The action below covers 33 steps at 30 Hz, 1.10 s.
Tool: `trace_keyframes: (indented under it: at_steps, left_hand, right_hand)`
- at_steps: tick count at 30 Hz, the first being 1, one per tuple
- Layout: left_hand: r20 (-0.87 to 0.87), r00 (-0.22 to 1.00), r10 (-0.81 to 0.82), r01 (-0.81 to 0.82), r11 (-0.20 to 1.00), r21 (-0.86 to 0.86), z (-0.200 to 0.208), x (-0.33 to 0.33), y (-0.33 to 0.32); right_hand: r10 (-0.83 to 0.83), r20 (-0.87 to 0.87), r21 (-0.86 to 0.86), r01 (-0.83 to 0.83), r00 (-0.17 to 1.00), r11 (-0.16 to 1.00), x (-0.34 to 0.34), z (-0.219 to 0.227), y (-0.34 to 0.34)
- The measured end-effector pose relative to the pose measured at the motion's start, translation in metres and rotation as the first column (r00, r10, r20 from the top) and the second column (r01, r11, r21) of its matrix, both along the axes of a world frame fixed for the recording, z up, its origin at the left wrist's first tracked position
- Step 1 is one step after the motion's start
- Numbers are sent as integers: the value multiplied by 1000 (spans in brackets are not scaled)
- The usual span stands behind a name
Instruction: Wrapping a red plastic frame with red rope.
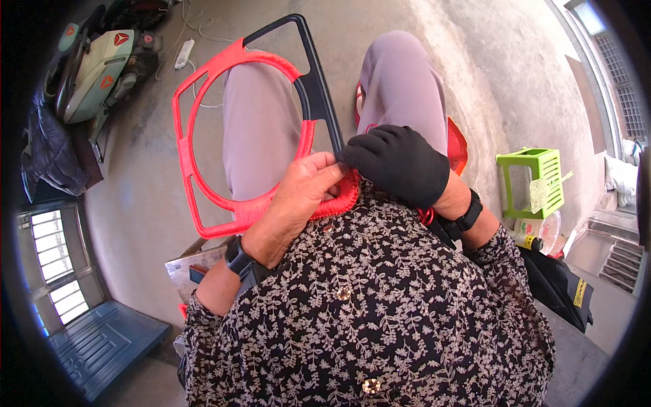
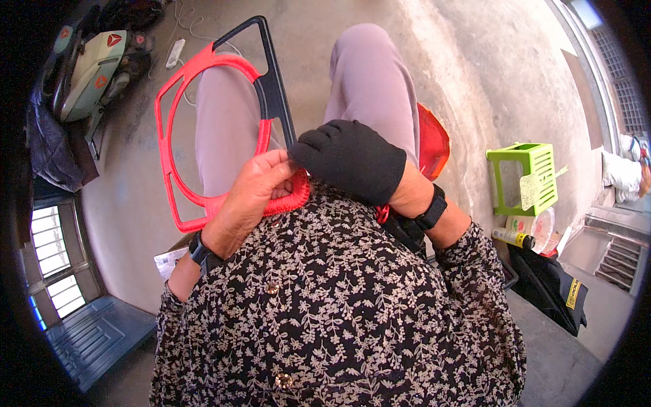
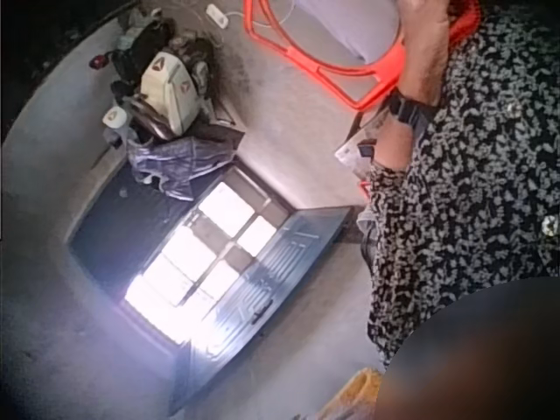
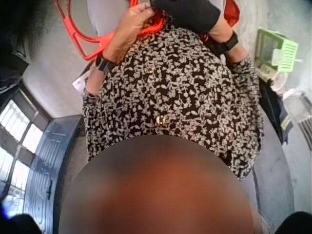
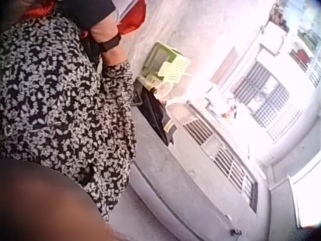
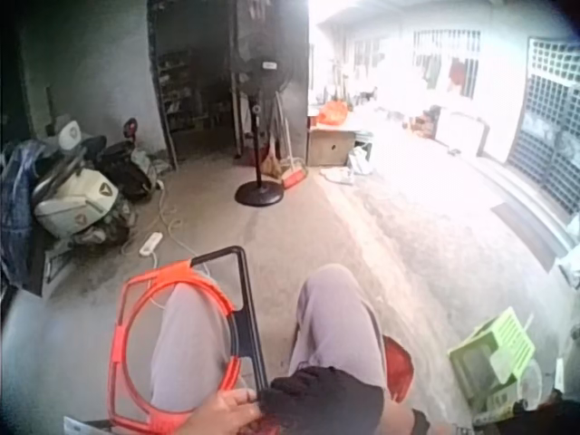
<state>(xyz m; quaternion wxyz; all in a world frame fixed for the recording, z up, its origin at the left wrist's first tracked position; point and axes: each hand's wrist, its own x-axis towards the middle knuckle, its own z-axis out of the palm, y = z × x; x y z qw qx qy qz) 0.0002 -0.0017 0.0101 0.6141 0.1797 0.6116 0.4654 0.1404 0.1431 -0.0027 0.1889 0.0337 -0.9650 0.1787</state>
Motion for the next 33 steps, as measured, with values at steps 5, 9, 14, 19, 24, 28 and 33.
trace_keyframes:
  at_steps: [5, 9, 14, 19, 24, 28, 33]
  left_hand:
    - [27, 999, -35, 36, 999, -8, -3, 1, -4]
    - [15, 1000, 1, -1, 1000, -22, -7, 1, -2]
    - [-353, 931, -89, 133, 986, 103, 5, 4, -18]
    - [-550, 825, -131, 236, 964, 125, 16, 5, -16]
    - [-645, 762, -62, 231, 956, 180, 11, 8, -15]
    - [-720, 691, -63, 265, 949, 171, 8, 8, -11]
    - [-774, 633, -23, 267, 945, 191, 3, 9, -9]
  right_hand:
    - [17, 10, 13, -17, 1000, 1000, -3, -8, -1]
    - [-13, 11, -162, 15, 1000, 987, -9, -5, 3]
    - [-124, 169, -507, 194, 978, 840, 1, -19, -2]
    - [-106, 279, -928, 296, 954, 224, -1, -16, -4]
    - [74, 238, -964, 226, 968, 143, 17, -11, -12]
    - [108, 235, -968, 223, 966, 115, 13, -7, -14]
    - [111, 247, -965, 235, 963, 114, 10, -12, -10]
